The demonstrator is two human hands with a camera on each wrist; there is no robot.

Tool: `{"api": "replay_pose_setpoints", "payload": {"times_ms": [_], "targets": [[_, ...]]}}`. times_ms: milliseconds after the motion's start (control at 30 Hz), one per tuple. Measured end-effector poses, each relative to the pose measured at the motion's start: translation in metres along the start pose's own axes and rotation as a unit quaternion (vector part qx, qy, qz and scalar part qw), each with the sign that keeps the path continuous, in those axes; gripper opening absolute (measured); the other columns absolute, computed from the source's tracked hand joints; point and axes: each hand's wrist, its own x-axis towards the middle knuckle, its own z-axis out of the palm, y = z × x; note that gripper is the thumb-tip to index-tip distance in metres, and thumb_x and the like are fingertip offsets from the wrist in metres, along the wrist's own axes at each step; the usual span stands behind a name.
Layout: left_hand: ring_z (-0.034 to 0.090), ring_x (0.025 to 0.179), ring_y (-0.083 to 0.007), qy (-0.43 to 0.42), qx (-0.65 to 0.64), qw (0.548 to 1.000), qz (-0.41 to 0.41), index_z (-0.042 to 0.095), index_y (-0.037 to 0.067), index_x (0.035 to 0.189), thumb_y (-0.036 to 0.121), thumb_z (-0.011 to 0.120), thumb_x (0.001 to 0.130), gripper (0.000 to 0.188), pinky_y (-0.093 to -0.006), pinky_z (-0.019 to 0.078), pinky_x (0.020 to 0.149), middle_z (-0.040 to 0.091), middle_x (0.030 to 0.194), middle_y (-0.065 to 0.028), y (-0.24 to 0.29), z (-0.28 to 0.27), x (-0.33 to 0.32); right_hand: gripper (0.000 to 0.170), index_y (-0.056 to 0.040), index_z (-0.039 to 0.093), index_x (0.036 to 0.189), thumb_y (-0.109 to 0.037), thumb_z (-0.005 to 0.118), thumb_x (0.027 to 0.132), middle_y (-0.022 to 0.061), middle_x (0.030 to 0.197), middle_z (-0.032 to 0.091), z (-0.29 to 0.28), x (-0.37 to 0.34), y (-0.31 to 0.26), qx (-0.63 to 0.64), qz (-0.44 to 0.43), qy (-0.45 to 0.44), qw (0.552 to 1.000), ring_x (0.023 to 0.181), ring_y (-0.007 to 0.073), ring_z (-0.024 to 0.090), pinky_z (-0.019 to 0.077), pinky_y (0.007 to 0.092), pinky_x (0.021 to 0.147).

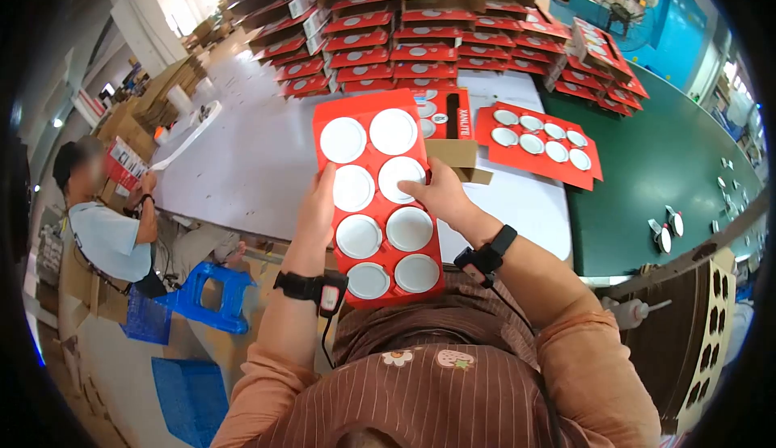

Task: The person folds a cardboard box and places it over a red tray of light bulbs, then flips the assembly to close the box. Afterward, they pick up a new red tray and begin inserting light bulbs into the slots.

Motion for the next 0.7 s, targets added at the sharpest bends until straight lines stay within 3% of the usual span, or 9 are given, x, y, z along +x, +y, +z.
{"api": "replay_pose_setpoints", "payload": {"times_ms": [67,167,333,400,433,533,567,600,700], "targets": [[0.053,0.111,-0.027,-0.024,0.132,0.991,0.028,0.043,-0.01,0.126,0.04,0.05,0.093,0.061,-0.0372,0.043,0.09,0.054,0.122,-0.0204,-0.014,0.018,0.012,0.049,0.0077,0.051,0.112,-0.02,0.072,0.079,0.0143,0.096,0.063,-0.019,-0.013,0.005,0.004,0.046,0.036,0.998,0.078,0.0165,0.061,0.0513,0.0293,0.064],[0.05,0.117,-0.0328,-0.113,0.152,0.978,0.088,0.033,-0.007,0.135,0.04,0.053,0.091,0.068,-0.0385,0.0411,0.094,0.05,0.128,-0.0235,-0.019,0.048,0.012,0.047,0.0076,0.051,0.113,-0.019,0.071,0.08,0.0138,0.097,0.063,-0.053,-0.036,0.01,-0.005,0.049,0.071,0.996,0.079,0.0155,0.062,0.0518,0.0285,0.065],[0.049,0.12,-0.0356,-0.114,0.256,0.95,0.138,0.014,0.003,0.146,0.038,0.058,0.088,0.08,-0.039,0.0399,0.097,0.051,0.128,-0.026,0.014,0.087,0.007,0.051,0.0059,0.048,0.123,-0.016,0.069,0.083,0.0121,0.102,0.063,-0.089,-0.072,0.012,0.023,0.055,0.072,0.996,0.086,0.0159,0.062,0.0527,0.0281,0.072],[0.053,0.114,-0.0374,-0.158,0.241,0.92,0.267,0.013,0.005,0.146,0.036,0.059,0.087,0.082,-0.0397,0.0419,0.095,0.053,0.123,-0.0271,0.033,0.092,-0.001,0.051,0.006,0.047,0.122,-0.018,0.07,0.083,0.0109,0.101,0.063,-0.084,-0.084,0.017,0.043,0.023,0.069,0.996,0.084,0.0139,0.061,0.0522,0.0273,0.07],[0.056,0.109,-0.0374,-0.136,0.262,0.913,0.281,0.027,0.006,0.143,0.037,0.062,0.085,0.074,-0.0391,0.0443,0.091,0.058,0.118,-0.0252,0.031,0.093,0.004,0.051,0.006,0.047,0.122,-0.018,0.07,0.083,0.0102,0.099,0.062,-0.081,-0.09,0.016,0.029,0.036,0.058,0.997,0.082,0.013,0.06,0.0514,0.0266,0.069],[0.058,0.107,-0.0345,-0.172,0.34,0.895,0.232,0.043,0.005,0.132,0.038,0.063,0.084,0.061,-0.0378,0.0456,0.089,0.06,0.115,-0.0235,0.021,0.082,0.017,0.055,0.0049,0.044,0.126,-0.019,0.07,0.084,0.0089,0.098,0.061,-0.076,-0.095,0.027,0.002,0.046,0.021,0.999,0.079,0.0118,0.058,0.0492,0.025,0.065],[0.061,0.101,-0.0283,-0.151,0.314,0.913,0.213,0.054,0.002,0.116,0.037,0.066,0.083,0.05,-0.0349,0.0474,0.085,0.063,0.109,-0.0193,0.012,0.079,0.015,0.058,0.0045,0.043,0.127,-0.02,0.071,0.083,0.0127,0.103,0.061,-0.073,-0.097,0.028,0.018,0.041,0.022,0.999,0.087,0.0158,0.059,0.0507,0.0271,0.07],[0.061,0.101,-0.0283,-0.15,0.317,0.911,0.215,0.054,0.002,0.116,0.037,0.066,0.083,0.05,-0.0349,0.0474,0.085,0.063,0.109,-0.0193,0.003,0.074,0.014,0.061,0.0042,0.041,0.128,-0.021,0.071,0.082,0.0165,0.108,0.06,-0.07,-0.097,0.029,0.035,0.037,0.022,0.998,0.095,0.0198,0.061,0.0521,0.0293,0.075],[0.061,0.093,-0.0166,-0.183,0.238,0.951,0.08,0.054,0.003,0.106,0.032,0.07,0.081,0.041,-0.0307,0.049,0.077,0.064,0.102,-0.0107,-0.005,0.066,0.008,0.077,-0.0014,0.029,0.141,-0.03,0.07,0.083,0.0236,0.12,0.052,-0.071,-0.084,0.031,0.023,0.028,0.06,0.998,0.098,0.0228,0.06,0.0517,0.03,0.075]]}}
